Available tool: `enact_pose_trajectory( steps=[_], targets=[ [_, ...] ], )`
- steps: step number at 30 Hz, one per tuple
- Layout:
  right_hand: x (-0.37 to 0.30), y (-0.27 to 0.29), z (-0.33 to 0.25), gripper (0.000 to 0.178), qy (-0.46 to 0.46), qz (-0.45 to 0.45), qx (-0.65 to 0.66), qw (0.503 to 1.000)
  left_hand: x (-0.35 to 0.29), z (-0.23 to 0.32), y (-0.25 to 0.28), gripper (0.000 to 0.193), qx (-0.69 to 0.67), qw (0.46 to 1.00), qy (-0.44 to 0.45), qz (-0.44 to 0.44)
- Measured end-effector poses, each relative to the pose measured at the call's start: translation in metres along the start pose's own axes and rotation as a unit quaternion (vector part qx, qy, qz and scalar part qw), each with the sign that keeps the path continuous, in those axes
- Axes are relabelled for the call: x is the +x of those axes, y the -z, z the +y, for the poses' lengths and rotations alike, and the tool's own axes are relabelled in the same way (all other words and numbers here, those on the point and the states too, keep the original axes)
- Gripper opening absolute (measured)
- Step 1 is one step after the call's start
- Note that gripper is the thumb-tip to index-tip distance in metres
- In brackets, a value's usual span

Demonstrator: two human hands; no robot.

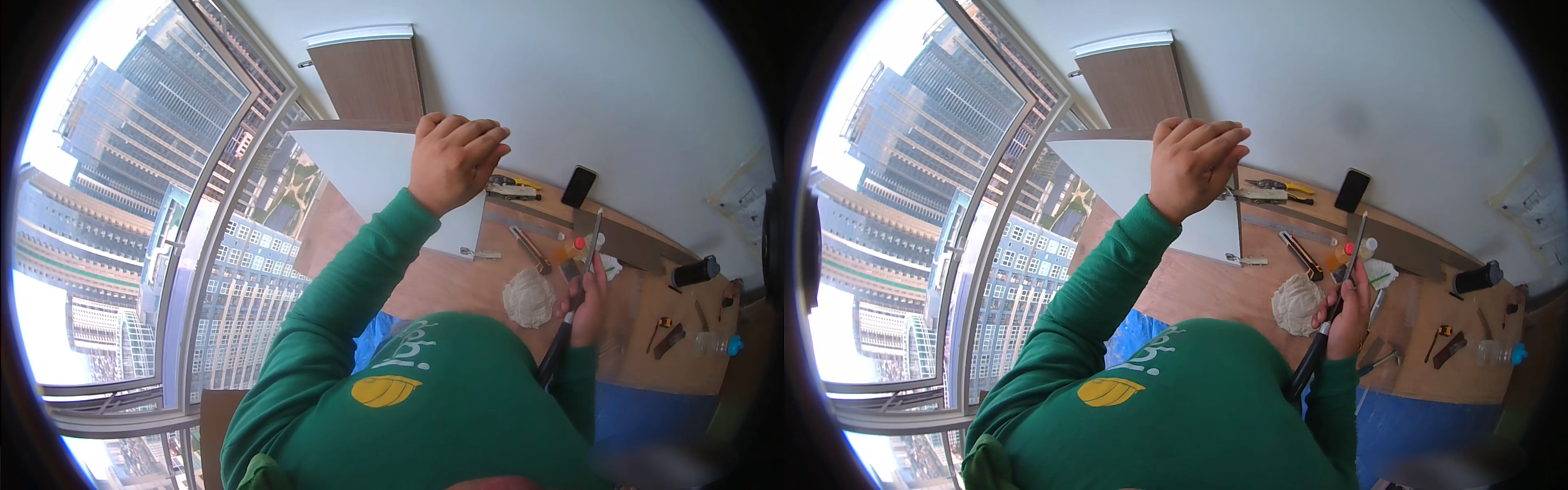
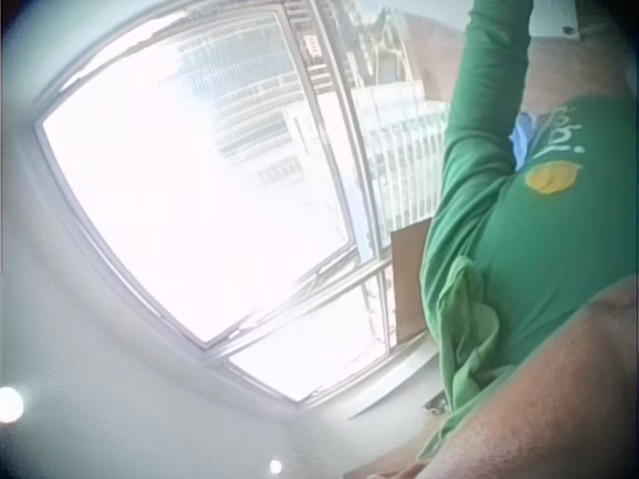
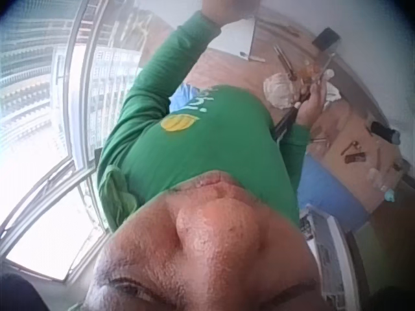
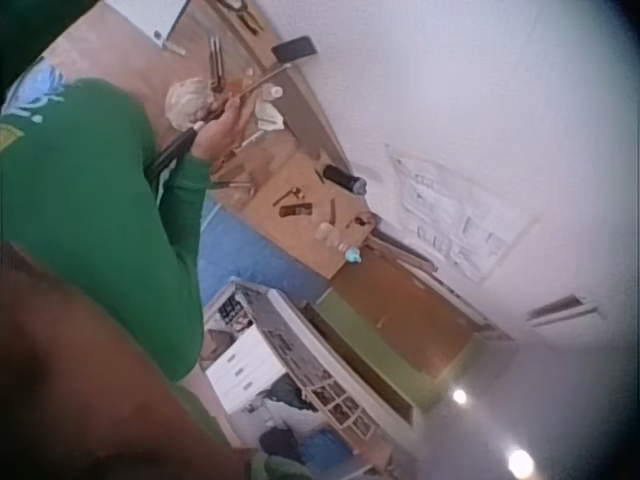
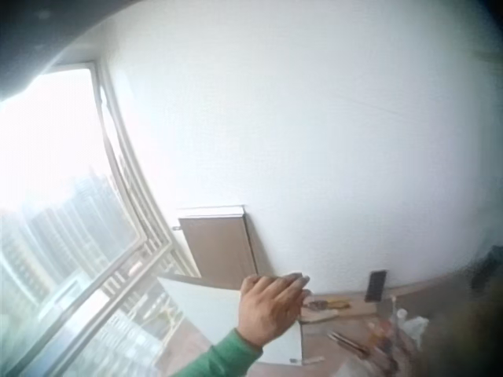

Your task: The person wipes a wooden cabinet door with a cloth, then uses a chisel to trim and fit a wooden edge strip along the door's edge. The person repeatedly aligns and taps the strip into place while working on a workbench.

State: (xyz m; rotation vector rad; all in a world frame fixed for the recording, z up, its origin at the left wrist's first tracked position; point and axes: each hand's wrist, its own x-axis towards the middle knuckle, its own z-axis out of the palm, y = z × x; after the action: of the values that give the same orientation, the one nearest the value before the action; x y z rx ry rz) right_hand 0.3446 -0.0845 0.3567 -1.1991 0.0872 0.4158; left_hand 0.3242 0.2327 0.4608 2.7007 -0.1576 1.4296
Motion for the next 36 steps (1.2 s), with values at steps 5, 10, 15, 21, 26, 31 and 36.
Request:
enact_pose_trajectory(
  steps=[5,10,15,21,26,31,36],
  targets=[
    [0.002,0.001,-0.001,0.059,0.011,-0.03,-0.022,0.999,-0.001,-0.012,0.01,0.019,-0.058,0.998,0.005,-0.009],
    [0.002,0.002,-0.002,0.06,0.011,-0.017,-0.027,0.999,-0.004,-0.041,0.051,0.031,-0.026,0.99,0.09,-0.11],
    [0.002,0.007,0.001,0.059,0.007,-0.018,-0.026,0.999,-0.019,-0.067,0.077,0.036,-0.023,0.991,0.079,-0.105],
    [0.007,0.023,-0.004,0.06,-0.04,-0.052,0.067,0.996,-0.051,-0.115,0.134,0.04,0.003,0.974,0.163,-0.154],
    [-0.013,-0.005,-0.03,0.057,-0.01,-0.063,0.14,0.988,-0.088,-0.152,0.179,0.047,0.051,0.963,0.232,-0.127],
    [-0.001,0.009,-0.033,0.049,-0.03,-0.17,0.084,0.981,-0.124,-0.166,0.189,0.052,-0.043,0.942,0.33,-0.045],
    [0.011,-0.002,-0.028,0.026,-0.027,-0.16,0.057,0.985,-0.138,-0.162,0.18,0.064,-0.203,0.888,0.412,0.028]
  ],
)
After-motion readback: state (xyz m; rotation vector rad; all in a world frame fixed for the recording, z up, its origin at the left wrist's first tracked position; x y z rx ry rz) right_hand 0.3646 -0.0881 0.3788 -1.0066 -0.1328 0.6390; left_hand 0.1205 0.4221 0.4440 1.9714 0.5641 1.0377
